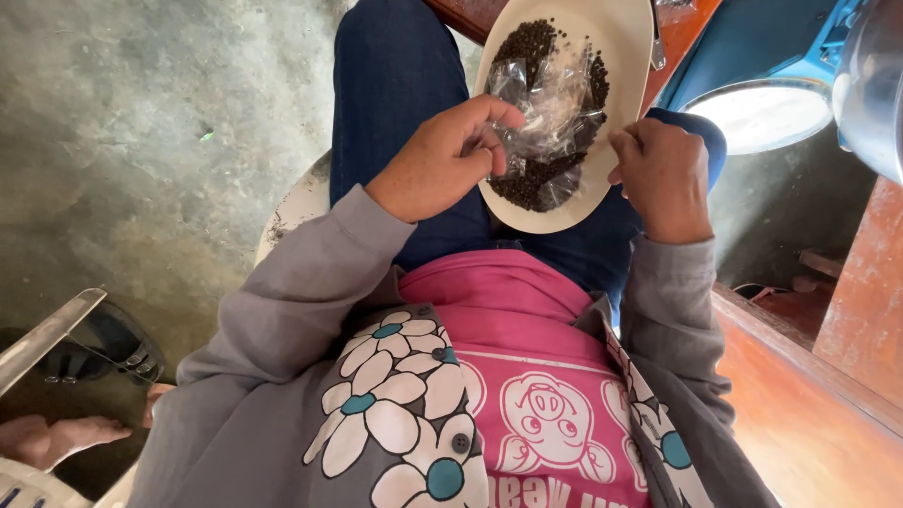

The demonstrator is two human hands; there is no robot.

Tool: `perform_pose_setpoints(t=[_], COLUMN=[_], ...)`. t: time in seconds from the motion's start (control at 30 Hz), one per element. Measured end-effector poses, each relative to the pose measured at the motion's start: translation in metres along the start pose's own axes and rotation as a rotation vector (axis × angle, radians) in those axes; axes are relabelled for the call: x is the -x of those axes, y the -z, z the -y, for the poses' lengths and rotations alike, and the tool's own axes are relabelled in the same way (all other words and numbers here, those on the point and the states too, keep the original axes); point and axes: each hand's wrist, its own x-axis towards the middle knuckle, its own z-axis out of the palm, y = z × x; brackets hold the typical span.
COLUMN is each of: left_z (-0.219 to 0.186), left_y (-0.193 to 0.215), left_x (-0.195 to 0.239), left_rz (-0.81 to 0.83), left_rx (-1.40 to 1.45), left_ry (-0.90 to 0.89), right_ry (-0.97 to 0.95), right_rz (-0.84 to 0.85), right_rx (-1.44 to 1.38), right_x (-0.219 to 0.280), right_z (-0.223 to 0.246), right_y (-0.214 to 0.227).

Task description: A person is manually packing small quantities of dark granular material into small plastic bags from a plate.

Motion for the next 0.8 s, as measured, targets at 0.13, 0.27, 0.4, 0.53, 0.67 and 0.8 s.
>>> perform_pose_setpoints(t=[0.13,0.27,0.4,0.53,0.67,0.8], left_z=[0.003,0.012,0.026,0.028,0.027,0.055], left_y=[0.001,-0.005,-0.024,-0.033,-0.034,-0.036], left_x=[-0.001,-0.003,-0.005,-0.005,-0.006,-0.003], left_rz=[-0.001,0.082,0.135,0.129,0.264,0.036], left_rx=[-0.001,-0.103,-0.463,-0.694,-0.755,-0.707], left_ry=[-0.025,0.008,0.047,0.07,0.241,0.022], right_ry=[-0.04,-0.087,-0.021,0.126,0.006,-0.134], right_rz=[0.07,0.031,-0.157,-0.227,-0.021,0.245], right_rx=[0.041,0.093,0.072,-0.001,-0.276,-0.188], right_x=[-0.019,-0.034,-0.03,-0.007,0.009,0.002], right_z=[0.005,0.003,-0.013,-0.013,-0.001,-0.016], right_y=[-0.017,-0.027,-0.004,0.026,0.033,0.0])
